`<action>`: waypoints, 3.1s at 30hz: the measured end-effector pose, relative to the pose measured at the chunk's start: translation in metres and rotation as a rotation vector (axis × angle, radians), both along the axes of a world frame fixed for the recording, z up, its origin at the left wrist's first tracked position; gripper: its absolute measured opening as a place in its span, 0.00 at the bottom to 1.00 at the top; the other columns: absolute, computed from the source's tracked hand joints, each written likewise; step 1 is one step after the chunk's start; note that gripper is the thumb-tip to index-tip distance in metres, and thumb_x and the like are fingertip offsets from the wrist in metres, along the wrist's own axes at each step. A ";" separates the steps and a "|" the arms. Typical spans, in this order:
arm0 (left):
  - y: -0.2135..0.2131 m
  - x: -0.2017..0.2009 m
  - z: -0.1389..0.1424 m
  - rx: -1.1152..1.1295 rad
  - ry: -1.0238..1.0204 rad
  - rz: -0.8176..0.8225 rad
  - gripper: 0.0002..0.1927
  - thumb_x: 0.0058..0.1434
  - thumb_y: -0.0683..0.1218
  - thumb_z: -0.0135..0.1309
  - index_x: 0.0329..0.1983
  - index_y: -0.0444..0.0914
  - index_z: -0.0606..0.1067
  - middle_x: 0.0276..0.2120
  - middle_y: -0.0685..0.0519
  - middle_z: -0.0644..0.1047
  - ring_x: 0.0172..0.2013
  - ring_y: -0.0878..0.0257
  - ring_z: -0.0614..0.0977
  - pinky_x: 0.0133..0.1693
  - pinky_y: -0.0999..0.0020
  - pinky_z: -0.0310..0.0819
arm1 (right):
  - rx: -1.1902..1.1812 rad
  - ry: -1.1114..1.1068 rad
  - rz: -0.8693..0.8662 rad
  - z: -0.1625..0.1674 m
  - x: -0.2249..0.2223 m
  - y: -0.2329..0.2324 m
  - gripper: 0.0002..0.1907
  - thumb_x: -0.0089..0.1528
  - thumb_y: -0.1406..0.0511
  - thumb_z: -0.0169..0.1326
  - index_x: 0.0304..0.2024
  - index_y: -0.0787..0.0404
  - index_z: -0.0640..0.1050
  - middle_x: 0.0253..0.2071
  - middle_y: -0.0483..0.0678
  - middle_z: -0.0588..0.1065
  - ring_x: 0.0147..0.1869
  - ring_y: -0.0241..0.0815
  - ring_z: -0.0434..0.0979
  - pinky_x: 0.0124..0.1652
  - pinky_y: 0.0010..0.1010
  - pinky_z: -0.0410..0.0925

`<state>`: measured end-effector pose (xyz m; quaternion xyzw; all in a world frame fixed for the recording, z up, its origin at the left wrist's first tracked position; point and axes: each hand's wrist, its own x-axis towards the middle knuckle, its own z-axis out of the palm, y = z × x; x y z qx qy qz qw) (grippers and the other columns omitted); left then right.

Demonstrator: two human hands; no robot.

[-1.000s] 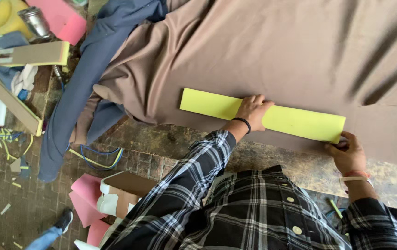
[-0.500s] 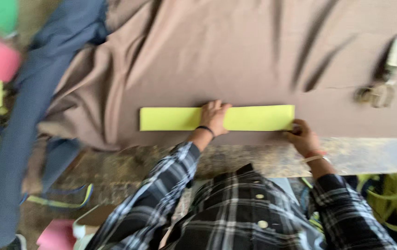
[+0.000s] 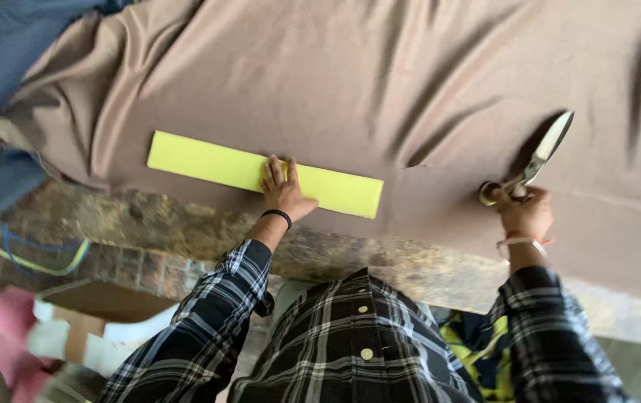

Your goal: The person spreads a large brown fabric over a work table and smooths it flat. They lay a long yellow foam strip on the fabric as a straightedge and cut the fabric along it with scissors, repositioning the strip to make further cuts, then gather the cut pieces.

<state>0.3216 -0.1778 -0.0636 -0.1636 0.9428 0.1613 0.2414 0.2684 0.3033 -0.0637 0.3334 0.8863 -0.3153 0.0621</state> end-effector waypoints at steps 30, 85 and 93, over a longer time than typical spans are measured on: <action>0.030 -0.050 0.014 -0.193 -0.299 0.281 0.78 0.40 0.69 0.75 0.77 0.29 0.39 0.76 0.29 0.39 0.75 0.36 0.43 0.71 0.45 0.49 | -0.558 -0.707 0.689 -0.028 0.010 0.100 0.23 0.63 0.54 0.50 0.56 0.58 0.76 0.27 0.48 0.75 0.30 0.42 0.72 0.35 0.36 0.73; 0.027 -0.049 0.018 0.055 -0.124 0.226 0.70 0.44 0.63 0.74 0.76 0.28 0.44 0.75 0.32 0.42 0.75 0.38 0.46 0.70 0.45 0.48 | 0.016 -0.640 1.468 0.017 -0.175 -0.297 0.33 0.52 0.45 0.64 0.50 0.58 0.79 0.26 0.50 0.75 0.27 0.42 0.75 0.30 0.36 0.74; -0.131 -0.025 0.004 -0.099 0.375 0.226 0.41 0.64 0.58 0.60 0.71 0.29 0.62 0.69 0.38 0.66 0.71 0.48 0.64 0.70 0.57 0.60 | -0.006 -0.661 1.426 0.025 -0.172 -0.361 0.35 0.53 0.42 0.65 0.43 0.67 0.80 0.31 0.54 0.77 0.33 0.40 0.77 0.35 0.37 0.76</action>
